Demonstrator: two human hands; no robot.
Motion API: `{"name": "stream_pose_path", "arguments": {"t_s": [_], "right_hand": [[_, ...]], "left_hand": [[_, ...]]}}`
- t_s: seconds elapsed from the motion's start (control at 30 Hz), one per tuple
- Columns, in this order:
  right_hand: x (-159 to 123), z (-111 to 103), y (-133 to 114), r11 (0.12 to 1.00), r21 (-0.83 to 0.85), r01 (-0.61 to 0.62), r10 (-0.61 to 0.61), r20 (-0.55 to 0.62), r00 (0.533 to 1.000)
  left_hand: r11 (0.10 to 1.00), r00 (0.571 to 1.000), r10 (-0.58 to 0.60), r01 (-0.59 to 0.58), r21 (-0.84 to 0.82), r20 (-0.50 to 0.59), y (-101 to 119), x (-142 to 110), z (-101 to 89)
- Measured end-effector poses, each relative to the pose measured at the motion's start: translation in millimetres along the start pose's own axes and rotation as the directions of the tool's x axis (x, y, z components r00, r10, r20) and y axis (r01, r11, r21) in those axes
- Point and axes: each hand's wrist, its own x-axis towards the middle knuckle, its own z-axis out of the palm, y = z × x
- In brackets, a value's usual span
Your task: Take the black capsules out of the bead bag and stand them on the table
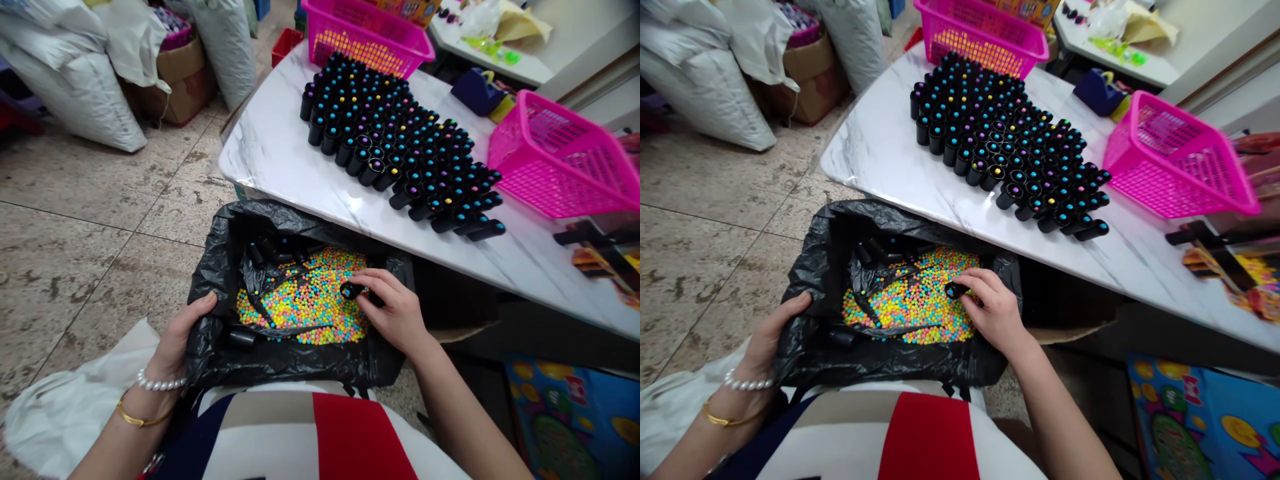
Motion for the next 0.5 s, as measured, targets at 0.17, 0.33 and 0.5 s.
{"name": "stream_pose_path", "arguments": {"t_s": [0.17,0.33,0.5], "right_hand": [[-3.2,-3.0,-2.6,0.905,0.382,-0.186,0.205,-0.011,0.979],[-11.5,-4.0,-7.6,0.754,0.586,-0.296,0.306,0.084,0.948],[-22.0,-26.2,-6.0,0.89,0.37,-0.266,0.32,-0.092,0.943]], "left_hand": [[1.0,0.999,-0.014,0.014,0.006,-0.031,-1.7,3.2,-6.1],[0.998,0.996,-0.048,0.052,0.046,-0.081,-0.4,3.7,-3.2],[0.992,0.988,-0.086,0.096,0.081,-0.128,-1.0,5.9,-8.4]]}}
